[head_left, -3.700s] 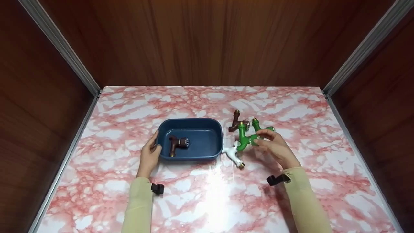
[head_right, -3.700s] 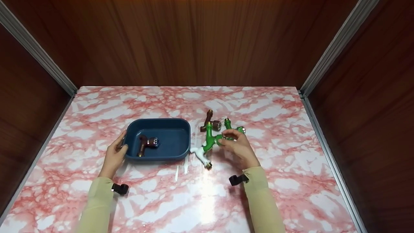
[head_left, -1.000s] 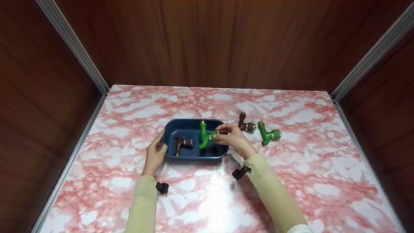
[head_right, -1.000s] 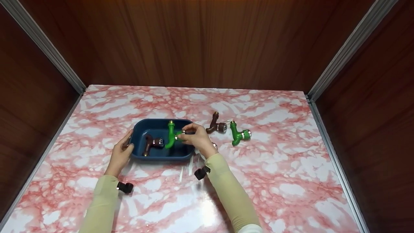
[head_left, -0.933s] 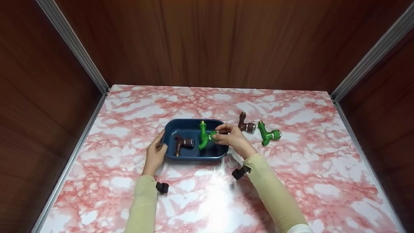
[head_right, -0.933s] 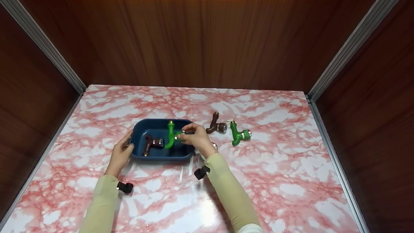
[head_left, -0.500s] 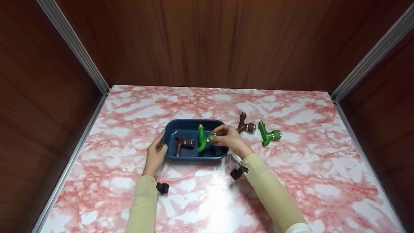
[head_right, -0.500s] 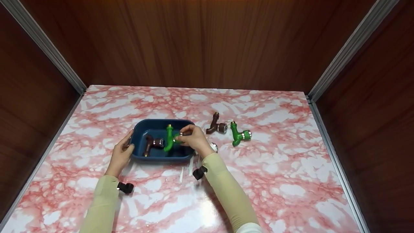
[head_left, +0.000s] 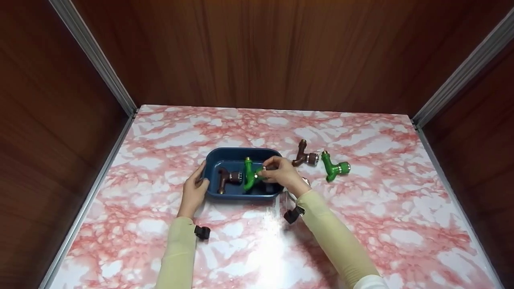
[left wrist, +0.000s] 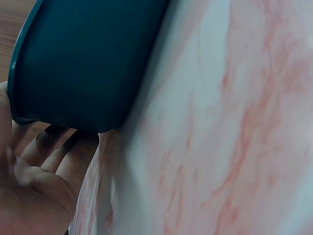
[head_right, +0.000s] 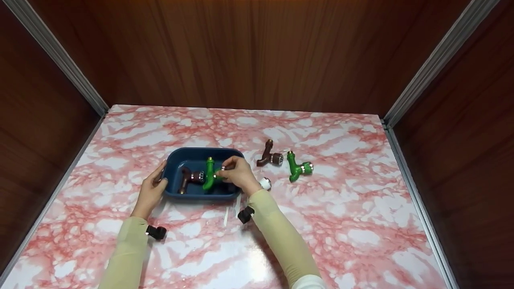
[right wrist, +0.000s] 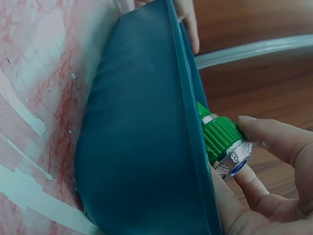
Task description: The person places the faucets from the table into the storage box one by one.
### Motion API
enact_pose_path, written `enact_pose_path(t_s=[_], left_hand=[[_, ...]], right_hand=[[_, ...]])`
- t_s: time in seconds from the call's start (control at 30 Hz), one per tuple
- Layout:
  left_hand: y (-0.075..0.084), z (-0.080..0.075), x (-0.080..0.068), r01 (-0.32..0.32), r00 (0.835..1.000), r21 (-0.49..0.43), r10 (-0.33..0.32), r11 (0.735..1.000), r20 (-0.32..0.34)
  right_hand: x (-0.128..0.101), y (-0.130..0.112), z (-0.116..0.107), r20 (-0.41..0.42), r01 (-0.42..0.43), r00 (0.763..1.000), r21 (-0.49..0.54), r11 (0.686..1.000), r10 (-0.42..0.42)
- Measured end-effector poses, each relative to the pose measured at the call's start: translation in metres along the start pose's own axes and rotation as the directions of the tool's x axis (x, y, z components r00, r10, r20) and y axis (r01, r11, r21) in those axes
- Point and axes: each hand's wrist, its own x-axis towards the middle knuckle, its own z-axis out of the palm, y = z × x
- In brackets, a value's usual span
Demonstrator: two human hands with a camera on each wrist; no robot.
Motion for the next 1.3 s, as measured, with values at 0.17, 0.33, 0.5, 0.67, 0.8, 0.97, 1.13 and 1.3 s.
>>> enact_pose_path(t_s=[0.17,0.33,0.5,0.67,0.8,0.97,1.13,1.3], left_hand=[[0.000,0.000,0.002,0.002,1.000,0.005,-0.002,1.000,-0.003],[0.002,0.001,0.003,0.002,1.000,0.001,-0.002,1.000,-0.013],[0.003,0.001,0.000,-0.004,1.000,-0.006,0.004,1.000,-0.005],[0.004,0.002,-0.001,0.010,1.000,-0.014,-0.010,1.000,0.000],[0.003,0.001,0.000,0.005,1.000,-0.015,-0.005,1.000,-0.003],[0.015,-0.001,-0.004,-0.002,1.000,-0.019,0.002,1.000,0.008],[0.036,-0.004,-0.011,0.003,1.000,-0.022,-0.002,1.000,0.023],[0.039,-0.003,-0.012,0.013,1.000,-0.011,-0.013,1.000,0.024]], right_hand=[[0.001,0.000,0.002,-0.013,0.004,1.000,-0.021,1.000,-0.004],[0.002,-0.001,0.003,-0.023,-0.007,1.000,-0.046,0.999,0.006],[0.003,-0.001,0.003,-0.042,-0.034,0.999,-0.075,0.997,0.031],[0.005,-0.001,0.004,-0.051,-0.058,0.997,-0.110,0.992,0.053],[0.005,-0.002,0.006,-0.063,-0.050,0.997,-0.146,0.988,0.041],[0.005,-0.002,0.007,-0.054,-0.016,0.999,-0.236,0.972,0.004],[0.006,-0.002,0.007,-0.031,-0.019,0.999,-0.285,0.958,0.011],[0.006,-0.002,0.006,-0.010,-0.003,1.000,-0.359,0.933,-0.001]])
